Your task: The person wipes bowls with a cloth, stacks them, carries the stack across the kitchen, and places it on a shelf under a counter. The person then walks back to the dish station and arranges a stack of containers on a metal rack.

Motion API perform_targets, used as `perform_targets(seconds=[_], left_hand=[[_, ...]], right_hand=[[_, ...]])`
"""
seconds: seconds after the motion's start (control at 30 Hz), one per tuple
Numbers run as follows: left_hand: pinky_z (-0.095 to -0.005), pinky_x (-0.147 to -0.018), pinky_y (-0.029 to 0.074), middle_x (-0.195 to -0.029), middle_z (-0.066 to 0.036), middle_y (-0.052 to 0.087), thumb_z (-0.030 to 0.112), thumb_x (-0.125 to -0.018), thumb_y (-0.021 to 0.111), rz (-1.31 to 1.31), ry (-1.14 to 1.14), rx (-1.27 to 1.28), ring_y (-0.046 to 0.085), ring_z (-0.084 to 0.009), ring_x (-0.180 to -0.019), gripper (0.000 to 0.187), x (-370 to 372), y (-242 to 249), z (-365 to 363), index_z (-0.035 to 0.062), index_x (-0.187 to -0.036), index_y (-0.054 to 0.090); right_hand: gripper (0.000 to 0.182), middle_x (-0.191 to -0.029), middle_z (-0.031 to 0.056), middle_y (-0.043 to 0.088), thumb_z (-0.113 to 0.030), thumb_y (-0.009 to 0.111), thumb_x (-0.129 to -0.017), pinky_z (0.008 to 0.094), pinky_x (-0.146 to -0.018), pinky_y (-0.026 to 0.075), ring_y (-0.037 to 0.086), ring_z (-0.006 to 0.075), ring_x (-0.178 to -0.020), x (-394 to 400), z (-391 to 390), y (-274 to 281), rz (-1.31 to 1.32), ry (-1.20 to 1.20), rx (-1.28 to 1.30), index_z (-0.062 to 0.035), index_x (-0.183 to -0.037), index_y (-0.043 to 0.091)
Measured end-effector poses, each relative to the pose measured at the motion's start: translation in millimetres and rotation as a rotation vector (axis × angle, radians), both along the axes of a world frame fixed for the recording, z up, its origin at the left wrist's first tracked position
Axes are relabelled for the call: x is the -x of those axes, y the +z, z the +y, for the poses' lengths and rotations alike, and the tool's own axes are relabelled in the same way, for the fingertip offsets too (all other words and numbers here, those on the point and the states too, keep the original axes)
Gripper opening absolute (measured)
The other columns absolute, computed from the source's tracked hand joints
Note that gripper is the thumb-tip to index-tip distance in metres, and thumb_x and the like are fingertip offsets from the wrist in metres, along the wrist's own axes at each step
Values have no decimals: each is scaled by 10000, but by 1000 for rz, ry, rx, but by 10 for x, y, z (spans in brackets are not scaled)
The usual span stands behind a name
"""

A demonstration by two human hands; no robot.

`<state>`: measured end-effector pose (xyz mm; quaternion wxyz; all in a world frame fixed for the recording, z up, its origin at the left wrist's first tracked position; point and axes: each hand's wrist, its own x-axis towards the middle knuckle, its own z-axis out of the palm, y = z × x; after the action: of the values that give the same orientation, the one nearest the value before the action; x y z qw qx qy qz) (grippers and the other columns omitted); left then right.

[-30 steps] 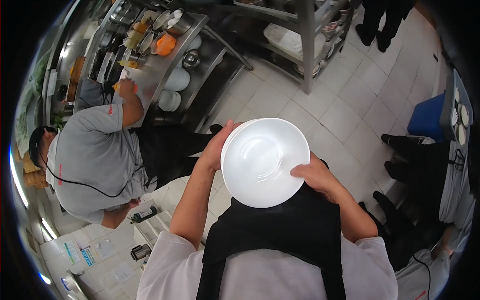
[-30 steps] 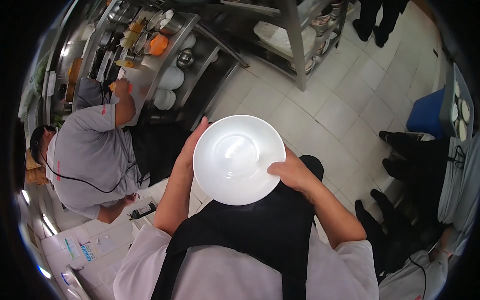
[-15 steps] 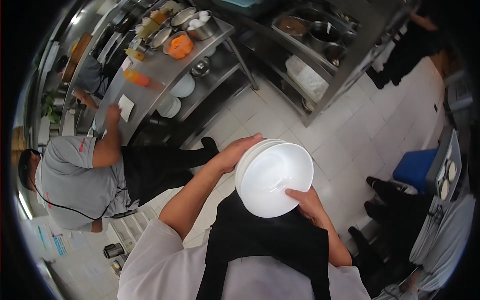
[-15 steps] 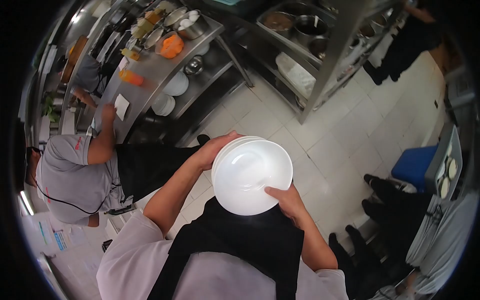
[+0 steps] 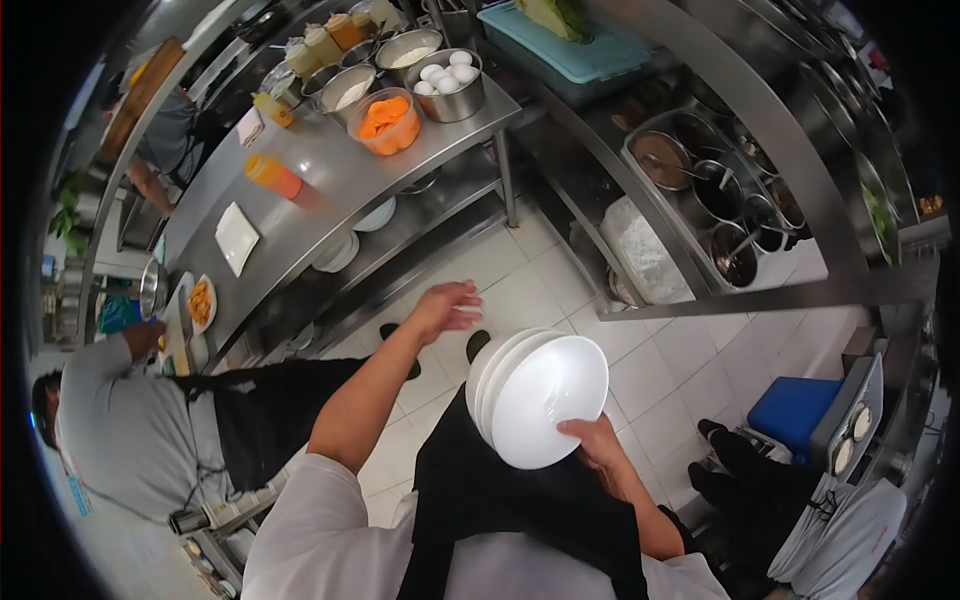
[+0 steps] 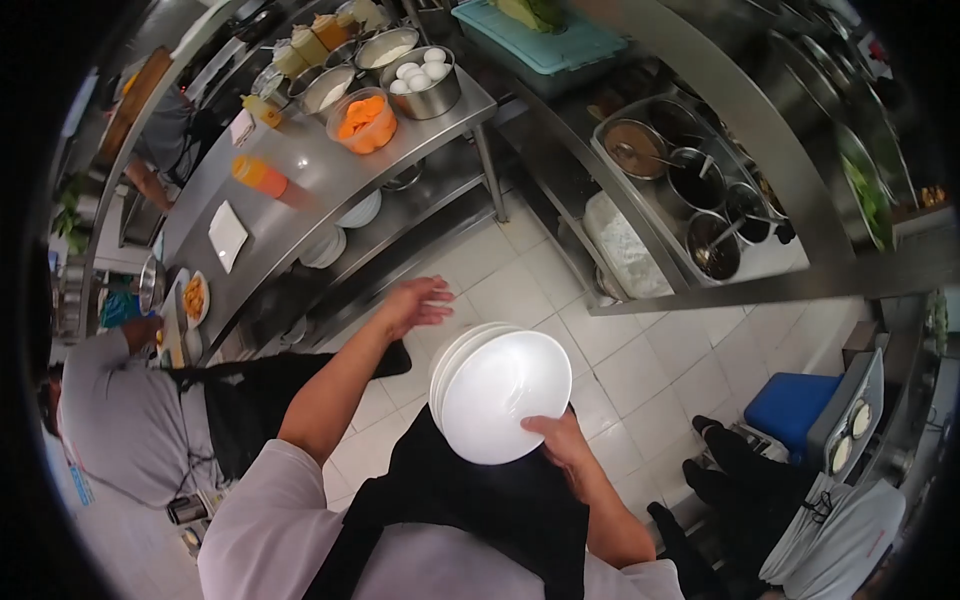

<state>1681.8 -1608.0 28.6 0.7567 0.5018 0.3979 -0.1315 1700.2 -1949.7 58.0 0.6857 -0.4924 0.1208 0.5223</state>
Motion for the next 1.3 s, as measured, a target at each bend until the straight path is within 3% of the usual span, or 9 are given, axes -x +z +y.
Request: perform_targets(seconds=[0.23, 0.43, 0.53, 0.57, 0.63, 0.87, 0.93, 1.17, 1.3], left_hand=[[-272, -586, 527, -999, -94, 607, 196, -914, 532, 91, 432, -263, 638, -203, -759, 289, -626, -1293, 1627, 29, -1150, 532], [-280, -680, 552, -1095, -87, 565, 121, -922, 509, 204, 688, -339, 603, -186, -820, 249, -1214, -2165, 2329, 54, -1161, 531], [-285, -751, 553, -1068, -82, 562, 109, -928, 491, 45, 354, -666, 596, -204, -878, 251, -1103, -3381, 2968, 56, -1172, 522], [-285, -751, 553, -1068, -82, 562, 109, -928, 491, 53, 347, -654, 596, -204, -878, 251, -1181, -3433, 2971, 56, -1172, 522], [-307, -736, 544, -966, -104, 568, 112, -904, 515, -132, 734, -275, 606, -209, -855, 274, -1331, -3297, 2984, 33, -1165, 491], [-310, -735, 539, -957, -121, 573, 141, -943, 462, -59, 776, -219, 613, -234, -845, 259, -1761, -2962, 2554, 14, -1168, 487], [-315, -726, 542, -931, -120, 580, 157, -954, 450, -90, 774, 0, 619, -240, -830, 275, -1862, -2870, 2451, 10, -1184, 481], [-317, -732, 545, -988, -122, 589, 256, -961, 463, 1, 531, -154, 632, -228, -808, 350, -2386, -2671, 2017, 30, -1228, 462], [-305, -660, 551, -1026, -126, 605, 339, -937, 494, 131, 542, -240, 643, -217, -777, 388, -1935, -2360, 2042, 49, -1193, 466]], right_hand=[[473, -1064, 145, 599, 57, 624, -722, 372, -852, 482, 592, 263, -968, 168, 561, -352, 196, -87, 41, 38, -1181, 508], [447, -1068, 130, 599, 44, 625, -745, 360, -876, 461, 576, 245, -1001, 230, 752, -822, 287, -137, 72, 32, -1178, 511], [447, -1085, 120, 591, 46, 610, -759, 351, -880, 453, 570, 235, -1005, 226, 752, -1010, 338, -134, 110, 27, -1192, 503], [449, -1089, 117, 588, 42, 607, -761, 344, -878, 450, 568, 228, -1002, 230, 720, -1077, 295, -85, 157, 27, -1197, 499], [451, -1092, 113, 585, 37, 604, -764, 338, -876, 446, 565, 222, -1000, 173, 686, -1141, 251, -26, 217, 27, -1201, 495], [438, -1066, 127, 594, 36, 583, -754, 351, -854, 462, 578, 238, -984, 13, 747, -1213, 225, -70, 183, 36, -1184, 501], [436, -1061, 125, 594, 35, 583, -755, 351, -850, 462, 576, 236, -983, -41, 794, -1231, 185, -20, 214, 34, -1183, 501], [454, -1074, 114, 602, 5, 602, -753, 324, -868, 446, 568, 218, -989, -225, 1169, -1589, 114, -16, 153, 35, -1196, 504], [486, -1113, 139, 589, 5, 599, -739, 326, -896, 441, 557, 229, -1025, -450, 1515, -1850, 67, -17, 120, 54, -1211, 492]])
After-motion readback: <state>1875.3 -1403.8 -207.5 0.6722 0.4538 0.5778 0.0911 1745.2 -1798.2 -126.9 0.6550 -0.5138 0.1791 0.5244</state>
